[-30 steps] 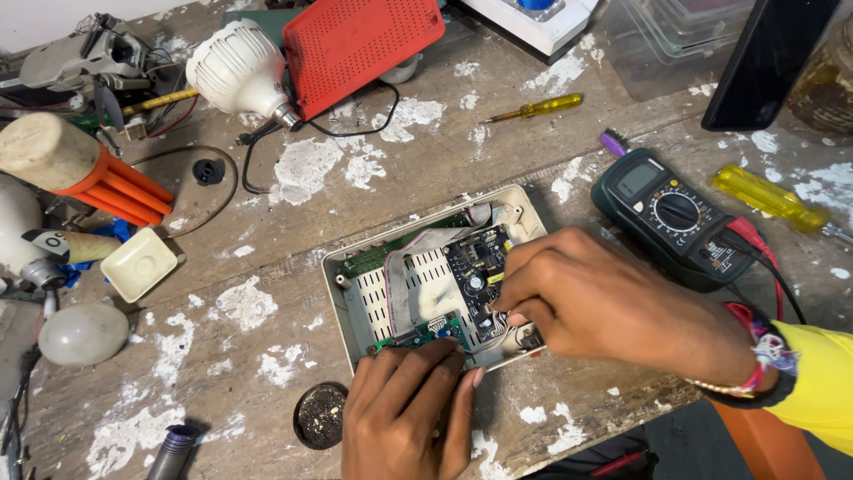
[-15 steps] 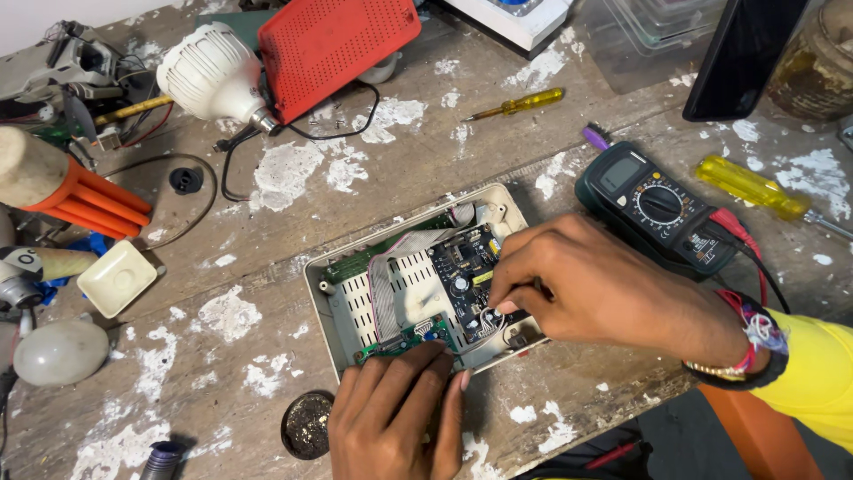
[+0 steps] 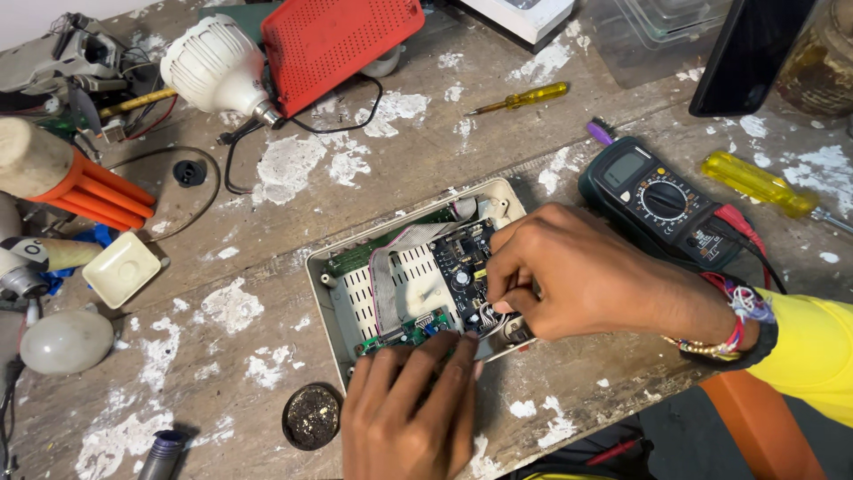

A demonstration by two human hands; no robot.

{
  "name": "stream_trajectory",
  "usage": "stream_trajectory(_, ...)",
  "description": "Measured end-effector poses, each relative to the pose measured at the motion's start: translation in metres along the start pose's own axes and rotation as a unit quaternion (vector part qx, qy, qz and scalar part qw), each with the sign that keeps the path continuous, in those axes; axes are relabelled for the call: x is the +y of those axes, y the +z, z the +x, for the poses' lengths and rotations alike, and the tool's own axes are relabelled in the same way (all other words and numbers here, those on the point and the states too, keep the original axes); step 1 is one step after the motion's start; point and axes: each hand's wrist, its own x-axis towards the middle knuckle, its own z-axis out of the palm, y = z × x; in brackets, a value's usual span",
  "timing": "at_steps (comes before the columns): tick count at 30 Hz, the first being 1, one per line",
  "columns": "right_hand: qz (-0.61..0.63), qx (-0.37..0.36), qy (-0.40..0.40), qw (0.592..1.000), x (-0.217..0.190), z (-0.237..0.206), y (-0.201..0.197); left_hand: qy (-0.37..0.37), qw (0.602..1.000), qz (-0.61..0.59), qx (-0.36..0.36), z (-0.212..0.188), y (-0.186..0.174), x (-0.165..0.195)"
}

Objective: The person works on the exposed circuit boards inside an opened electronic device case on a cluttered workbench. They reposition wires and a small board by hand, pick up a screwdriver, and use it to unscrew and adjust components inside the case.

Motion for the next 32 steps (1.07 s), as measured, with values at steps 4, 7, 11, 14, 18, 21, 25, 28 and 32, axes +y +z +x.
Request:
stream_trajectory(4,0.022,0.021,-0.021,0.999,-0.002,0.003,-0.002,0.005,1.0,-0.003,-0.002,0.0,0.007,0.003)
stream_trajectory(7,0.008,0.025,0.007,1.0,-0.001,0.003,0.0,-0.018,0.999,-0.006,-0.031,-0.002,0.009,0.004)
stream_trajectory(11,-0.005,0.033,0.006,0.999,-0.004,0.001,0.004,-0.01,1.0,-0.005,-0.018,-0.004,0.011,0.003)
stream_trajectory(14,-0.005,0.03,-0.017,0.999,-0.006,0.003,0.002,-0.012,1.0,-0.003,-0.018,-0.003,0.012,0.004)
stream_trajectory(18,-0.029,0.036,-0.033,0.998,-0.009,0.002,0.003,-0.002,1.0,0.0,-0.011,-0.002,0.012,0.003)
stream_trajectory(21,-0.031,-0.001,-0.022,0.999,-0.009,0.004,0.0,-0.002,1.0,0.008,-0.019,-0.001,0.012,0.003)
stream_trajectory(25,-0.007,-0.06,-0.016,0.998,-0.003,0.012,-0.009,-0.01,0.999,0.021,-0.021,-0.002,0.011,0.006)
stream_trajectory(28,-0.032,-0.073,-0.052,0.995,0.0,0.007,-0.014,-0.006,1.0,0.021,-0.018,-0.001,0.011,0.007)
stream_trajectory(32,-0.027,-0.056,-0.025,0.998,0.0,-0.003,-0.01,-0.014,0.999,0.015,-0.036,0.0,0.012,0.005)
